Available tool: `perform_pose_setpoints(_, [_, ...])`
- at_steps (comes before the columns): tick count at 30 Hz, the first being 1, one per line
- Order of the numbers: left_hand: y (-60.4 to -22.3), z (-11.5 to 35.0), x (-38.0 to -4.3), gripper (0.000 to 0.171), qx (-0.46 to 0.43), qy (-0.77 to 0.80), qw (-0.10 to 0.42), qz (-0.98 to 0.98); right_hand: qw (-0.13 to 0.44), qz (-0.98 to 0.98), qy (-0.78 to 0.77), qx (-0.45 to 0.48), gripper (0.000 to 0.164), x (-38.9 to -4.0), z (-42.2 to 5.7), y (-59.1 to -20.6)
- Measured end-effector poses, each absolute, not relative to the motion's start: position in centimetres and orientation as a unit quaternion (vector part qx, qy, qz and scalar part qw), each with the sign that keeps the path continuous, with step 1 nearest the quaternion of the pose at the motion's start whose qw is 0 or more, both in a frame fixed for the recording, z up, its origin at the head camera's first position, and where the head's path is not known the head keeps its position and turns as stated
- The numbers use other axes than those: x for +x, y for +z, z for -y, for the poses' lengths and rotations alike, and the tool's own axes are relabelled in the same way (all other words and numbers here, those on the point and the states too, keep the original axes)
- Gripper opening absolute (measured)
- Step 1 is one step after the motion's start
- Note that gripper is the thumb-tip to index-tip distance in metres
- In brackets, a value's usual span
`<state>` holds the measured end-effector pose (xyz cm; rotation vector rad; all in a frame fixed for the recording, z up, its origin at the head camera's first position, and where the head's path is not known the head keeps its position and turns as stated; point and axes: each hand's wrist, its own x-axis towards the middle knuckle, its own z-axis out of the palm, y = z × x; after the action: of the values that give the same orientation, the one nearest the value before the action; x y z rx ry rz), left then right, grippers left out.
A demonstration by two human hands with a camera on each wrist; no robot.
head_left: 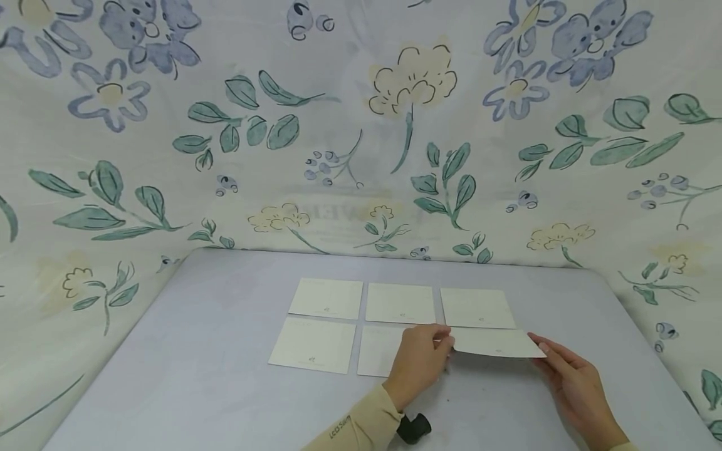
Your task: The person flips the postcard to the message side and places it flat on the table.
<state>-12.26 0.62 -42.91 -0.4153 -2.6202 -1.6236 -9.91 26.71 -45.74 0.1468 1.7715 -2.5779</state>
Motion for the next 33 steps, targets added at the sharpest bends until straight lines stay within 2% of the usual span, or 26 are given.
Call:
perform_pose_setpoints(8, [-42.94, -0.74, -12.19, 0.021, -0.124, -0.523, -0.01, 0.843, 0.016, -0.588, -0.807, 0.052, 0.027, -9.95, -26.79, -45.78])
perform_pose_setpoints(24, [-42.83, -1.09, -11.47, 0.022, -0.147, -0.465, 0.006, 0.873, 0.041, -0.668, -0.738, 0.091, 0.038, -10.03, -27.13, -45.87])
perform_pose_setpoints(33, [-42.82, -1.31, -11.34, 0.021, -0.152, -0.409, 0.013, 0.9, 0.047, -0.719, -0.684, 0.112, 0.052, -10.05, -26.98, -45.63])
